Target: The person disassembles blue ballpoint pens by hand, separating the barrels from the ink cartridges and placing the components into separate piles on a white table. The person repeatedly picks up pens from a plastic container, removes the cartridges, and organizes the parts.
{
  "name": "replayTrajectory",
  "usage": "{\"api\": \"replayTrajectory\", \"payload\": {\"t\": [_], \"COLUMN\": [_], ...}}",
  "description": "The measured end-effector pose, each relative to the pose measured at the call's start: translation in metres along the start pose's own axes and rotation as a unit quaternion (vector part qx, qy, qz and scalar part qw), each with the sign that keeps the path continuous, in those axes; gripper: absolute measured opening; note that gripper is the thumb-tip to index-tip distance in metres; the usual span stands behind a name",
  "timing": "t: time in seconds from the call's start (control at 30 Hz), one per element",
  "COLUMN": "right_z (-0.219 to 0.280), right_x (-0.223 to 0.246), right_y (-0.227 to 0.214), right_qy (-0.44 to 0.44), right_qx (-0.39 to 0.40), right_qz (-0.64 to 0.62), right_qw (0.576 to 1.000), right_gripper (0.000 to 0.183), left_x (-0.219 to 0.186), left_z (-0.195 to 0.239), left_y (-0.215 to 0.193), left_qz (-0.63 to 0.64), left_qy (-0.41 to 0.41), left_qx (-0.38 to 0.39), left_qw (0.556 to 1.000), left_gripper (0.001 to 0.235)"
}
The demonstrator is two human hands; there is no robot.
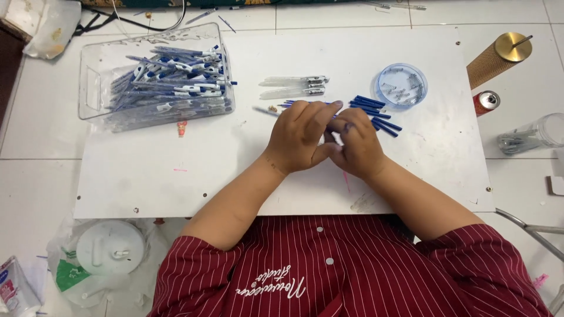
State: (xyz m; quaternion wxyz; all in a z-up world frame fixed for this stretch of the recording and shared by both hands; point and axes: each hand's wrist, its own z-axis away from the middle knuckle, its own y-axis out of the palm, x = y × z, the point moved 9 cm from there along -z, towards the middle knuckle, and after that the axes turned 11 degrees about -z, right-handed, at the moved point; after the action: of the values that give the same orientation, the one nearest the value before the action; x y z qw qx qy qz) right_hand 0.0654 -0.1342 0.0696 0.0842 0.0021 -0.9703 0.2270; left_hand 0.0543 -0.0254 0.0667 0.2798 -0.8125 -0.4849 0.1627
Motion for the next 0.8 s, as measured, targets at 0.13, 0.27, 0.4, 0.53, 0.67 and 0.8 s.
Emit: {"api": "replayTrajectory", "payload": {"t": [0.13, 0.27, 0.4, 0.53, 0.67, 0.8], "right_z": [0.003, 0.005, 0.012, 0.024, 0.035, 0.038], "right_x": [-0.025, -0.026, -0.040, -0.047, -0.051, -0.073], "right_y": [-0.013, -0.011, -0.002, 0.011, 0.017, 0.009], "right_qy": [0.083, 0.091, 0.135, 0.113, 0.134, 0.240], "right_qx": [-0.003, 0.005, 0.033, 0.049, 0.065, 0.064], "right_qz": [-0.027, -0.052, -0.049, -0.021, -0.019, -0.030], "right_qw": [0.996, 0.994, 0.989, 0.992, 0.989, 0.968], "right_gripper": [0.018, 0.015, 0.012, 0.011, 0.011, 0.021], "left_x": [0.007, 0.008, 0.003, 0.004, 0.005, 0.010], "left_z": [0.000, -0.010, -0.012, -0.005, 0.005, -0.003], "left_y": [0.003, -0.011, -0.009, 0.004, 0.015, 0.009], "left_qz": [0.062, 0.093, 0.064, 0.018, 0.036, 0.022], "left_qy": [-0.020, -0.010, 0.009, 0.004, 0.002, -0.018], "left_qx": [0.018, 0.051, 0.078, 0.102, 0.111, 0.082], "left_qw": [0.998, 0.994, 0.995, 0.995, 0.993, 0.996], "left_gripper": [0.058, 0.036, 0.034, 0.027, 0.026, 0.030]}}
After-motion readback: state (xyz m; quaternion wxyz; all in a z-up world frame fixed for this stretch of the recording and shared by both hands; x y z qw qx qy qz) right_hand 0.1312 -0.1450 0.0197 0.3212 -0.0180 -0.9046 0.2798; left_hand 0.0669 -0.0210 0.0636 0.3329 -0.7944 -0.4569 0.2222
